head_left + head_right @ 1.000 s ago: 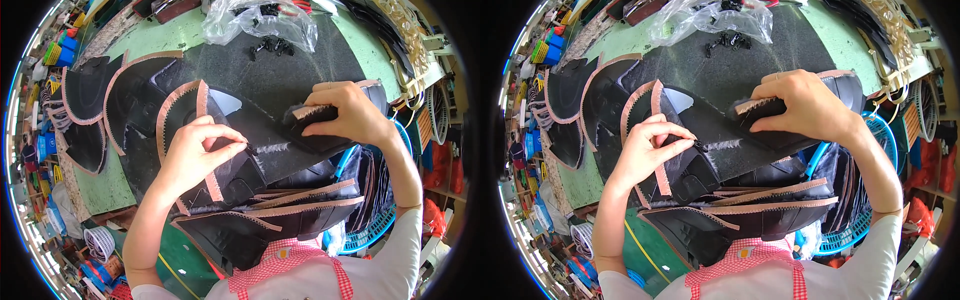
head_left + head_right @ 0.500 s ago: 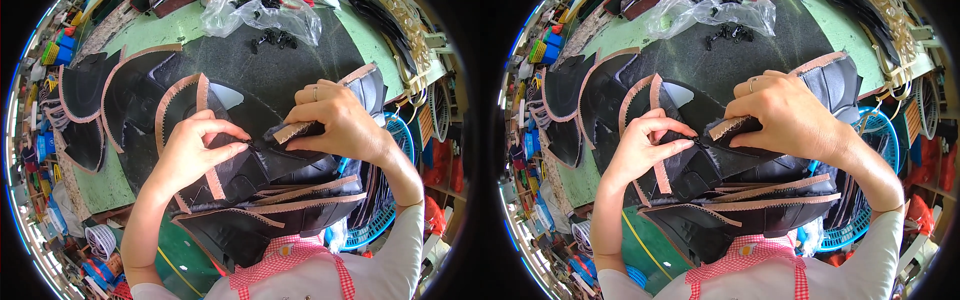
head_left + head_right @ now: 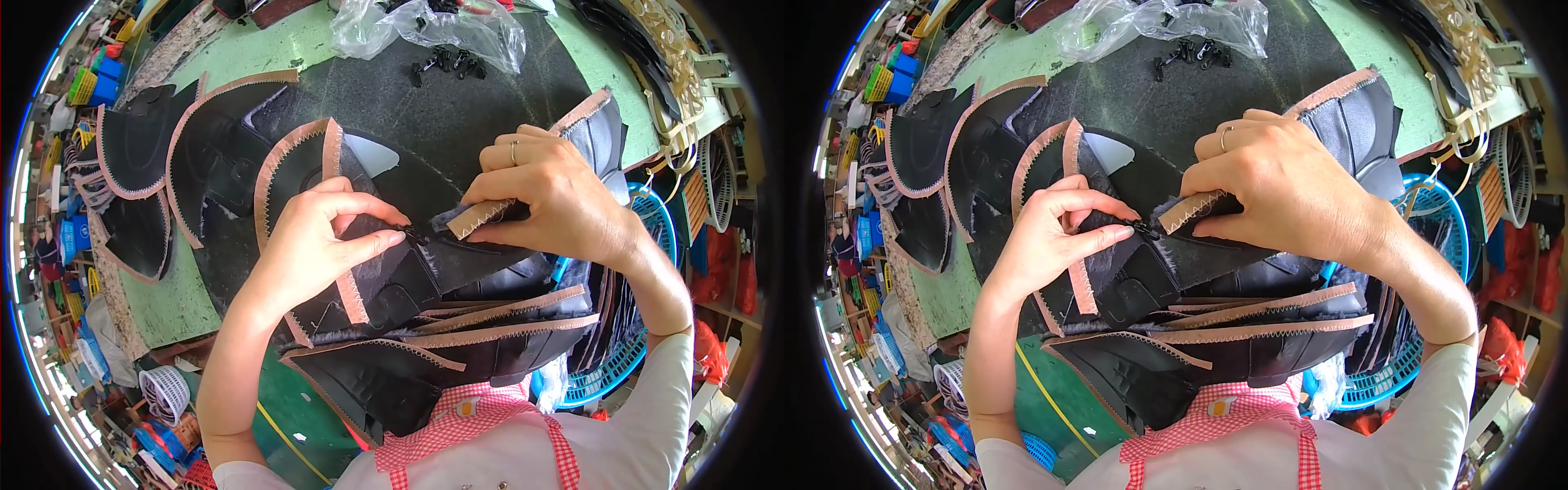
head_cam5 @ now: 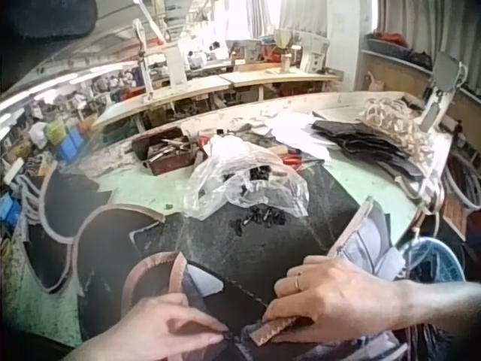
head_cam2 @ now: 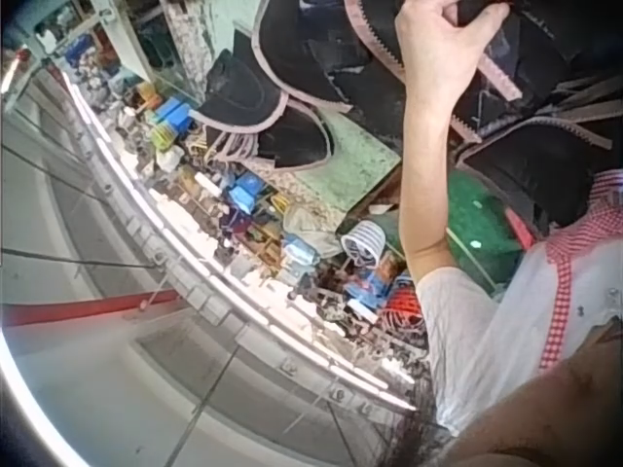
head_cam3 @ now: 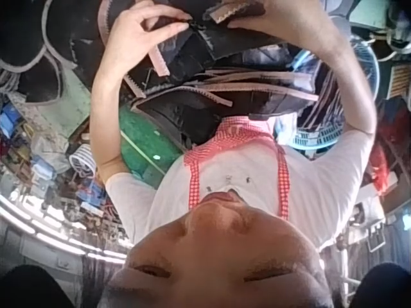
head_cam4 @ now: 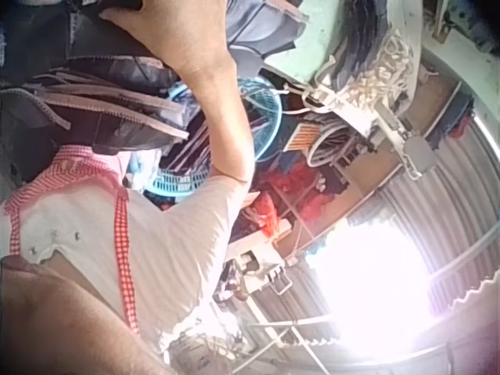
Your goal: Assembling shoe uppers by manually attaching small plastic clips or tabs to leather components at a factory workbench.
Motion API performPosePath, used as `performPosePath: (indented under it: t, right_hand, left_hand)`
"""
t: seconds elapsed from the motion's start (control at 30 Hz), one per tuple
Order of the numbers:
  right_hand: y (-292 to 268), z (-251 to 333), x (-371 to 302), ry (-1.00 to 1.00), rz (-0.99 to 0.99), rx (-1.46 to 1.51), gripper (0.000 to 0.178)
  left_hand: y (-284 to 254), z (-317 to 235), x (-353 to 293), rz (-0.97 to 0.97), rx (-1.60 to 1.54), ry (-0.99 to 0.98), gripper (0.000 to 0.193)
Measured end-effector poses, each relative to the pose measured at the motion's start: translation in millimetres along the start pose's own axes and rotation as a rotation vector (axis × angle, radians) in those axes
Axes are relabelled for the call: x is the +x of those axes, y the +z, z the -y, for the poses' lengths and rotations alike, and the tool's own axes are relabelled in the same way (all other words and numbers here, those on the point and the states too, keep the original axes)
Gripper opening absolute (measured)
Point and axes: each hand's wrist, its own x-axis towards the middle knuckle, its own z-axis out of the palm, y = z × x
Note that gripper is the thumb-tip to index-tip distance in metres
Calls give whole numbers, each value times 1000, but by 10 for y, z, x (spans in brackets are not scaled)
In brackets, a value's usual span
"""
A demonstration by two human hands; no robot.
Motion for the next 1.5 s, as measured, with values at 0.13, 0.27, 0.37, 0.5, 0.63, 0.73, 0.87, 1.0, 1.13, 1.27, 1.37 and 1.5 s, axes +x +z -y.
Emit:
performPosePath:
  t: [0.13,0.27,0.37,0.5,0.63,0.73,0.87,1.0,1.13,1.27,1.37,1.5]
  right_hand:
    - [-16,-1,-13,6,-5,-7,27]
    - [-37,40,21,34,41,-29,23]
    - [-13,37,36,21,15,-14,23]
    - [59,13,68,-22,-38,-52,27]
    - [66,61,70,23,-22,-43,26]
    - [64,80,69,57,1,-46,25]
    - [71,82,59,71,-22,-50,27]
    - [52,71,44,76,-16,-47,28]
    - [103,35,94,26,-57,-14,29]
    - [69,143,128,149,17,-69,39]
    - [230,236,105,77,-210,-219,62]
    - [444,193,6,-135,-64,-42,47]
  left_hand:
    - [-4,0,0,0,9,-4,24]
    - [-4,24,-1,-2,9,3,24]
    - [-5,7,7,-3,21,3,24]
    - [-3,20,10,-10,23,-4,26]
    - [9,46,6,-24,28,15,26]
    - [5,60,8,-24,8,26,24]
    - [16,44,20,-27,-3,18,23]
    - [21,20,49,-31,-2,23,21]
    - [-4,129,42,-49,22,88,19]
    - [93,205,100,-75,-19,142,15]
    - [166,196,106,-203,72,161,20]
    - [269,107,238,-211,69,136,13]
